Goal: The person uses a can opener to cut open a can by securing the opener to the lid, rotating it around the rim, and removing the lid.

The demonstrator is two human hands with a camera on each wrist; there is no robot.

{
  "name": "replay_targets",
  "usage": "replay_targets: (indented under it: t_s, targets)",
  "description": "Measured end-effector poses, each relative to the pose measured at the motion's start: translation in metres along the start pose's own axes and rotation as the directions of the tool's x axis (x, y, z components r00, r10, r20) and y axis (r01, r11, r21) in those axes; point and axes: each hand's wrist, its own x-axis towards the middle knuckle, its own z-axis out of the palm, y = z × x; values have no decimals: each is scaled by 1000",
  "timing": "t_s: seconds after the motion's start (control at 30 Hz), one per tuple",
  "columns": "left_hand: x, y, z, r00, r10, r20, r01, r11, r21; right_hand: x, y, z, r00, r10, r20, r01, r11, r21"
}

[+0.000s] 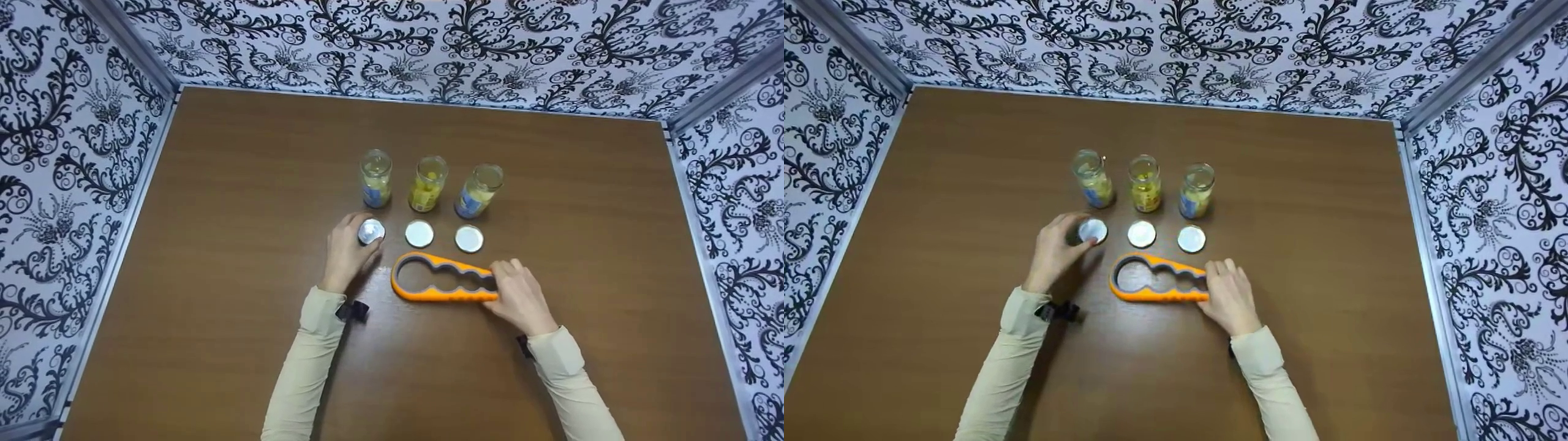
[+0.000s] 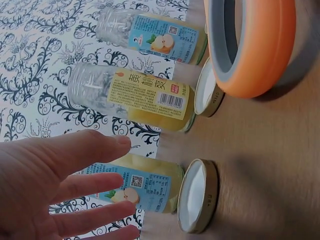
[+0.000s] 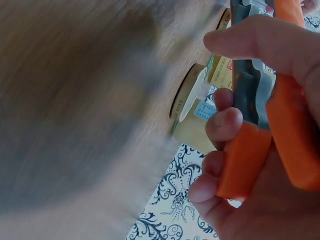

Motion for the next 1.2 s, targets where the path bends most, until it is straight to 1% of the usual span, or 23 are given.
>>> replay_targets:
  t_s: [0.13,0.23,0.47,0.63,0.83,1.03,1.2]
  targets:
    - [-1,-1,-2,1000,-5,-10,5,1000,-12,2,-1,0,998,-6,56,5,1000,3]
    - [-1,-1,-4,1000,-3,-17,3,1000,-26,4,-1,-1,997,-13,79,12,1000,14]
    - [-4,-5,-5,1000,-7,-11,7,999,-36,9,3,0,990,-30,141,11,991,133]
    - [-7,-7,-5,1000,1,-14,-2,999,-35,9,7,3,984,-40,175,7,983,184]
    - [-8,-7,-6,1000,-7,-9,7,1000,-12,7,10,2,981,-28,192,-13,977,212]
    - [-6,-7,-6,1000,7,0,-7,1000,-14,6,12,3,983,-10,183,-34,972,234]
    - [-7,-6,-5,1000,4,9,-4,1000,-16,5,12,3,985,-1,172,-37,975,219]
